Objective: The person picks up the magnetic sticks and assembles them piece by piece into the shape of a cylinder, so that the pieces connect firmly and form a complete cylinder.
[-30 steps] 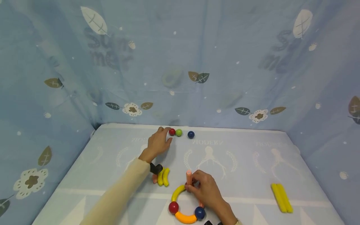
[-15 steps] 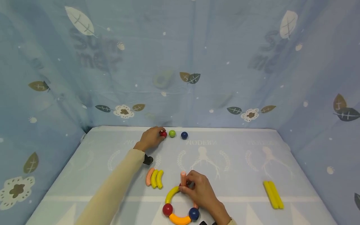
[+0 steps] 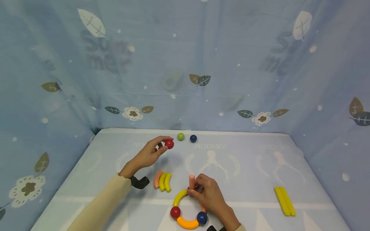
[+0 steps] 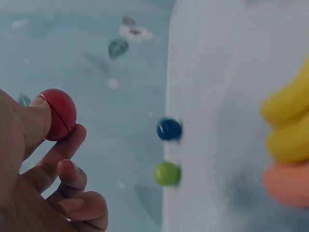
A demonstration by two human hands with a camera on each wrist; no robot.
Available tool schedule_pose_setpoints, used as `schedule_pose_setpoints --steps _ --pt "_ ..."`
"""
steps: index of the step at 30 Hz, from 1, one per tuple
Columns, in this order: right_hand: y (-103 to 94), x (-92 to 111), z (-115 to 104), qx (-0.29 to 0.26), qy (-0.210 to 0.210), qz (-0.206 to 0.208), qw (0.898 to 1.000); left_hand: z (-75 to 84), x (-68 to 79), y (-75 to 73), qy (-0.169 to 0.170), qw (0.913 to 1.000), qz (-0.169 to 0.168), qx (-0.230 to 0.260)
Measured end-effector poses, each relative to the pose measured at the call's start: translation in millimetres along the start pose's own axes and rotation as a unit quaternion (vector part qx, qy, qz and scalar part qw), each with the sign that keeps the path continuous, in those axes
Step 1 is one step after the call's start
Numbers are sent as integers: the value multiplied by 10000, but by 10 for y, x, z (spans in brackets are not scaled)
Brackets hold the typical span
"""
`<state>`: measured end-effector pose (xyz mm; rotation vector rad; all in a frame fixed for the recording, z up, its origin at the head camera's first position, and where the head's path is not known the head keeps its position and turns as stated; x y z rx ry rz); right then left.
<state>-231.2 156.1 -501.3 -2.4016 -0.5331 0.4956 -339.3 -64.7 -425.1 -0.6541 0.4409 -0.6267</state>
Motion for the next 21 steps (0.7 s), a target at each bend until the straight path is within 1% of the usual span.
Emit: schedule_pose_setpoints --steps 2,5,9,11,14,17,21 --pt "-5 -2 3 -12 50 -9 10000 215 35 50 282 9993 -150 -211" --pt "0 -10 5 5 82 -13 10000 514 72 126 633 9955 -310 -635" --pt "11 -20 7 27 45 -16 10000 815 95 250 937 9869 -515 -1208" --pt "14 -22 2 50 10 -3 10000 923 98 321 999 9807 -641 -1552" --pt "13 -27 -13 109 -34 20 9999 1038 95 421 959 9690 -839 -2115" --pt "6 -26 -23 195 -62 41 9998 1127 93 499 955 9553 -920 -2642" --pt "-9 -9 -25 267 -85 46 9996 1227 101 590 1019 9335 -980 -3294"
Point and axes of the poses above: each hand's wrist, its own x-axis away from the middle knuckle, its own y-axis out of the palm, z = x × y, the point moved 6 cm from there along -x, towards the middle knuckle, and after that the axes turned 12 degrees about -z, right-handed, at the moved point
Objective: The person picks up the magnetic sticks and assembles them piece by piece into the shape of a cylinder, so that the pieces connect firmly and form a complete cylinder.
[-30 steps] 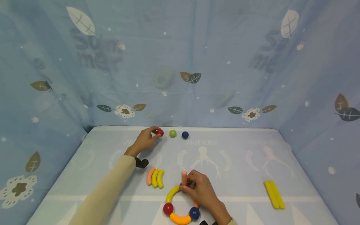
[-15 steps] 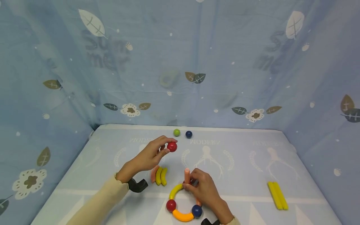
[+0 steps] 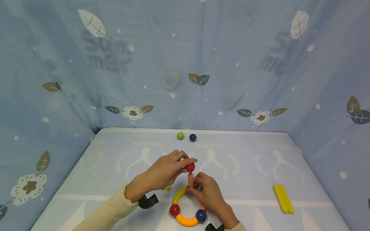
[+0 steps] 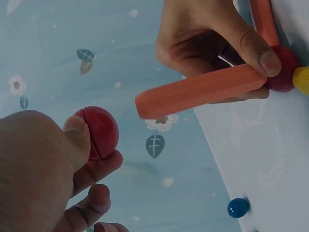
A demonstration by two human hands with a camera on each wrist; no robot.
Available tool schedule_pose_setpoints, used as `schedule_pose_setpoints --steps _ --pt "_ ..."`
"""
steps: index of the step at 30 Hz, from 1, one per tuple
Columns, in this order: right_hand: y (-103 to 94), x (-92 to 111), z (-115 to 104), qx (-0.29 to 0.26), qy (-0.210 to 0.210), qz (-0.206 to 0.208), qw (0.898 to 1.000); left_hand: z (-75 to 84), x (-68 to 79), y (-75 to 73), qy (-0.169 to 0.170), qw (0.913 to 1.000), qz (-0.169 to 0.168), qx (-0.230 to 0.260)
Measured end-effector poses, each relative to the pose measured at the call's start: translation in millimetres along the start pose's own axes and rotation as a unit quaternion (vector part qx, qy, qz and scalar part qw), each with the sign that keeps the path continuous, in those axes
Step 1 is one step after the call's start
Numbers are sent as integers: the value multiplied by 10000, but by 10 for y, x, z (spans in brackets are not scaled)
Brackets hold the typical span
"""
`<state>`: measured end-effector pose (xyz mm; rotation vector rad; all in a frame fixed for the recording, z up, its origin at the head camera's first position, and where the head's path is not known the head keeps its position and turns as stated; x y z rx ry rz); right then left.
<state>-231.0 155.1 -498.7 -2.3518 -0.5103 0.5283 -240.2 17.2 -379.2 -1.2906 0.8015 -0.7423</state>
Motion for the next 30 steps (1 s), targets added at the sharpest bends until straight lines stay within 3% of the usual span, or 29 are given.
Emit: schedule_pose_setpoints --steps 9,16,19,21,26,30 --pt "3 -4 0 -108 198 -120 9997 140 17 86 -12 9963 -348 -784" --pt "0 -1 -4 -54 49 -18 10000 121 57 118 -215 9970 -195 -716" --pt "0 6 0 15 1 33 10000 82 78 147 -401 9987 -125 -274" --pt "-1 6 3 58 24 59 10000 38 97 206 -601 9978 -87 282" --pt "-1 5 6 104 44 111 9999 -44 163 537 -1088 9786 110 1745" --pt "8 6 -11 90 -107 158 9998 -37 197 789 -1185 9679 633 2125"
Point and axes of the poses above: each hand's wrist, its own x-axis away from the middle knuckle, its own y-axis out of the palm, z = x × y, the point moved 6 cm from there along -x, towards the middle knuckle, and after that the axes turned 12 degrees about -z, right-handed, at the moved point
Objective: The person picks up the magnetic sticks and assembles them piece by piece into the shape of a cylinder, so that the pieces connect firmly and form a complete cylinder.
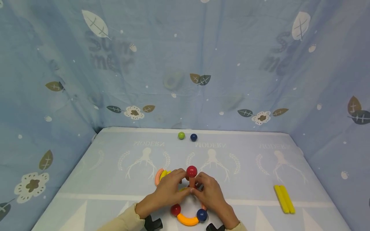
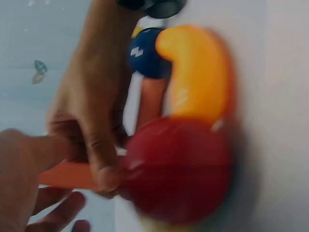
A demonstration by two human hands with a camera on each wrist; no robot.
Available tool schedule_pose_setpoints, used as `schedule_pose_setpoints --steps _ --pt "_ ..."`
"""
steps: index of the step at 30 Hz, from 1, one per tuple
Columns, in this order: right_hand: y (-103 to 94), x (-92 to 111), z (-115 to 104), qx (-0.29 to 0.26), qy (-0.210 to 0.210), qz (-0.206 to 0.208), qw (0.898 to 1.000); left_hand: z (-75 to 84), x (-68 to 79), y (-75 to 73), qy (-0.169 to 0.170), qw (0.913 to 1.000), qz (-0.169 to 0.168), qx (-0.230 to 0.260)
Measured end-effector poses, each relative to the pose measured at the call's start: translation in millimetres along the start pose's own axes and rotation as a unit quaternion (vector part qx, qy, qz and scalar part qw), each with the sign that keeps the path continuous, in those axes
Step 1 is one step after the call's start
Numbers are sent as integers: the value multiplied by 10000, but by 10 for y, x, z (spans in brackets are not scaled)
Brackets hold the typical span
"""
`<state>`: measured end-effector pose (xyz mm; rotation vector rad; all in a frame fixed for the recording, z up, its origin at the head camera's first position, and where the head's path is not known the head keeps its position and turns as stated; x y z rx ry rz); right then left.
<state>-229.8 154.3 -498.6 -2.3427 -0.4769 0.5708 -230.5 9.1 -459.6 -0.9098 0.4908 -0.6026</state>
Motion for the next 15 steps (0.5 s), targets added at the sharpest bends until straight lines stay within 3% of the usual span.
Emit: schedule_pose_setpoints --steps 3,6,11,15 --pt "-8 7 -29 74 -39 47 10000 -18 16 71 72 9988 471 92" --pt "-18 4 -75 276 157 -140 9994 -22 25 84 127 9976 680 99" --pt "-90 139 -53 791 1011 -732 9890 -38 12 114 116 9983 566 -107" --pt "-141 301 43 542 1516 -886 9830 -61 -8 195 -3 9992 188 -342"
Point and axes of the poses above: each hand's wrist, its own x-axis away from the middle knuckle, its own y-axis out of the palm, z = x × y, the point moved 6 cm from there along -x, towards the middle knuckle, and after that the axes turned 12 degrees about -z, right-handed, at the moved point
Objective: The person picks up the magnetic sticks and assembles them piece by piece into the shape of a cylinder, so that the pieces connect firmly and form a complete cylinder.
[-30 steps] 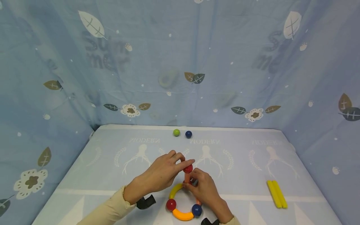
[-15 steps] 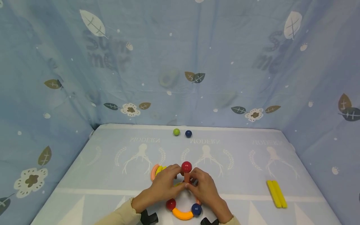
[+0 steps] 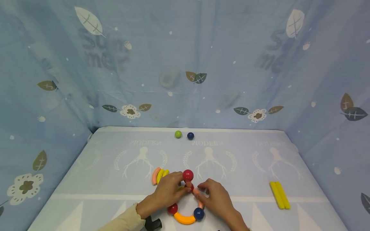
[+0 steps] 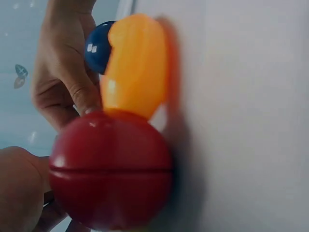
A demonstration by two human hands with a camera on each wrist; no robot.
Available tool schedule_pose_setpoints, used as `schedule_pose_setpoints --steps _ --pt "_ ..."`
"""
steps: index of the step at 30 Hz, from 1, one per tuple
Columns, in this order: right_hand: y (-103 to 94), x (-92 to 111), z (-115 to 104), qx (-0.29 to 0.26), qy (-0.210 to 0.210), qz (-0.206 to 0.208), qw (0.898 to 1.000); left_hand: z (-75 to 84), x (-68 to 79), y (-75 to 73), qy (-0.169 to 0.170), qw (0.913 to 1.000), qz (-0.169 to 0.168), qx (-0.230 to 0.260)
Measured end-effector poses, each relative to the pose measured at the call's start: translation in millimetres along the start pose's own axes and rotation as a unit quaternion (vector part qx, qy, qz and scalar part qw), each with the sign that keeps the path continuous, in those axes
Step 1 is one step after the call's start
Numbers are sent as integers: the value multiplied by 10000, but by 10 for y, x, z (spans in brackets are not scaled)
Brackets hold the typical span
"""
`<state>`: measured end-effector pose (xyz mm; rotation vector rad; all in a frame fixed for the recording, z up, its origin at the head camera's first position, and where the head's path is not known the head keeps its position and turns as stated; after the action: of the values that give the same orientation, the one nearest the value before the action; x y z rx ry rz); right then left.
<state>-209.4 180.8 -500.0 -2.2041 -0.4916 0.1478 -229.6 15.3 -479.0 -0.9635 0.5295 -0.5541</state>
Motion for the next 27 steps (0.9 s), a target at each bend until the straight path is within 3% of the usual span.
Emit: schedule_pose_setpoints --steps 4,8,15,18,22,24,27 --pt "14 31 77 -306 99 -16 9995 -6 -13 35 6 9998 -159 -106" --pt "-21 64 124 -209 203 123 9995 -5 -38 36 44 9999 -108 -112" --pt "-339 343 357 174 990 978 9901 -7 -43 29 -13 9999 -110 -33" --pt "-557 562 507 690 1228 1657 9761 -12 -36 37 -80 9999 -113 10" --pt "-840 892 705 1493 1659 2709 9364 -6 -24 44 -130 9999 -96 19" --pt "-938 1028 822 1653 2144 2881 9185 2 -25 45 -145 9999 -60 -18" --pt "-989 1144 1015 1409 2966 2487 9112 13 -24 39 -183 9998 0 -102"
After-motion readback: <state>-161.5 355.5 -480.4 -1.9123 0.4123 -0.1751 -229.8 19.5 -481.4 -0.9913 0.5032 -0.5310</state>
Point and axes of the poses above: each hand's wrist, its own x-axis away from the middle knuckle, its own y-axis out of the palm, z = x × y, the point moved 6 cm from there along -x, towards the middle knuckle, and after that the axes turned 12 degrees about -z, right-handed, at the moved point
